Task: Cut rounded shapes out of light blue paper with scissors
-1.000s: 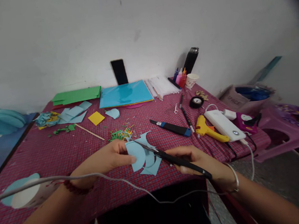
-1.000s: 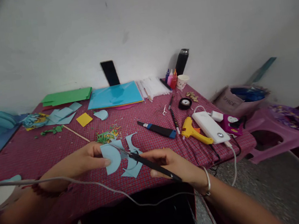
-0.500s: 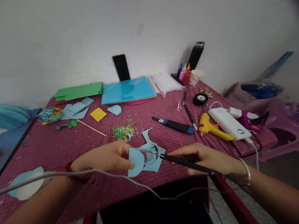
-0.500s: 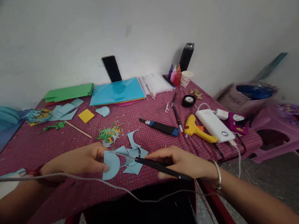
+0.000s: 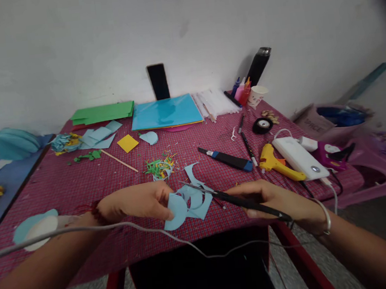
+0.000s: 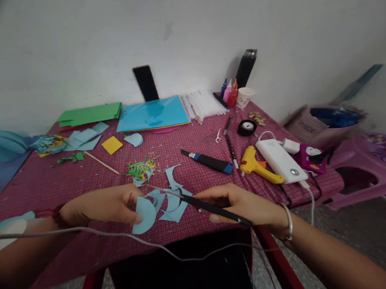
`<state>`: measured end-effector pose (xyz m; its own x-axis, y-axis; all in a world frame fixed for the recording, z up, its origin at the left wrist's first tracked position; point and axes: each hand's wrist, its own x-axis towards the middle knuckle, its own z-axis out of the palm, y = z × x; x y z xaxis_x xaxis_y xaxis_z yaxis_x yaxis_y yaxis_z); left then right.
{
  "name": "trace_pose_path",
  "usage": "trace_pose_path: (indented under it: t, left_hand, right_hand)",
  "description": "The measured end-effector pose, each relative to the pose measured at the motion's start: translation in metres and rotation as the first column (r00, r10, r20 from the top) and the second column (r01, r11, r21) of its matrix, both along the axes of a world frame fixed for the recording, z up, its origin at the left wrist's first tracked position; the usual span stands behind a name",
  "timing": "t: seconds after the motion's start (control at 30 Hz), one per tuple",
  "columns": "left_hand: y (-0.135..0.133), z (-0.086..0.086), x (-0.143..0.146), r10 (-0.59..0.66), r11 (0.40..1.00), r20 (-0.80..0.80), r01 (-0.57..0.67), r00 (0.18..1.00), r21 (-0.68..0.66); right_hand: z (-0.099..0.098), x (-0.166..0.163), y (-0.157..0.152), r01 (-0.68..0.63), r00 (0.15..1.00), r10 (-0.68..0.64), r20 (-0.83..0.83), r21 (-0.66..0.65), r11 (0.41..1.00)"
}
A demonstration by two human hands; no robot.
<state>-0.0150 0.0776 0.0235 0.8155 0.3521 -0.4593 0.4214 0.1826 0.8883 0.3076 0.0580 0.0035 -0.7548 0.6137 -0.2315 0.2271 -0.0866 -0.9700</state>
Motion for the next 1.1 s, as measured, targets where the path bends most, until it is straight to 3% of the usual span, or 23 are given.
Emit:
trace_pose_path:
  t: [0.27, 0.73, 1.1]
  left_hand:
    - [0.001, -0.009, -0.003, 0.002, 1.0, -0.007, -0.002, 1.0, 0.03]
    - [-0.01, -0.007, 0.004, 0.111, 0.994, 0.142, -0.111, 0.984, -0.007]
    - [-0.016, -0.009, 0.005, 0.146, 0.989, 0.079, -0.147, 0.986, 0.012]
  right_hand:
    - [0.002, 0.006, 0.001, -0.074, 0.993, 0.068, -0.093, -0.059, 0.996]
    - [-0.007, -0.006, -0.002, -0.082, 0.995, 0.07, -0.073, -0.185, 0.979]
    - [-0.021, -0.008, 0.0, -0.108, 0.991, 0.087, -0.105, -0.21, 0.972]
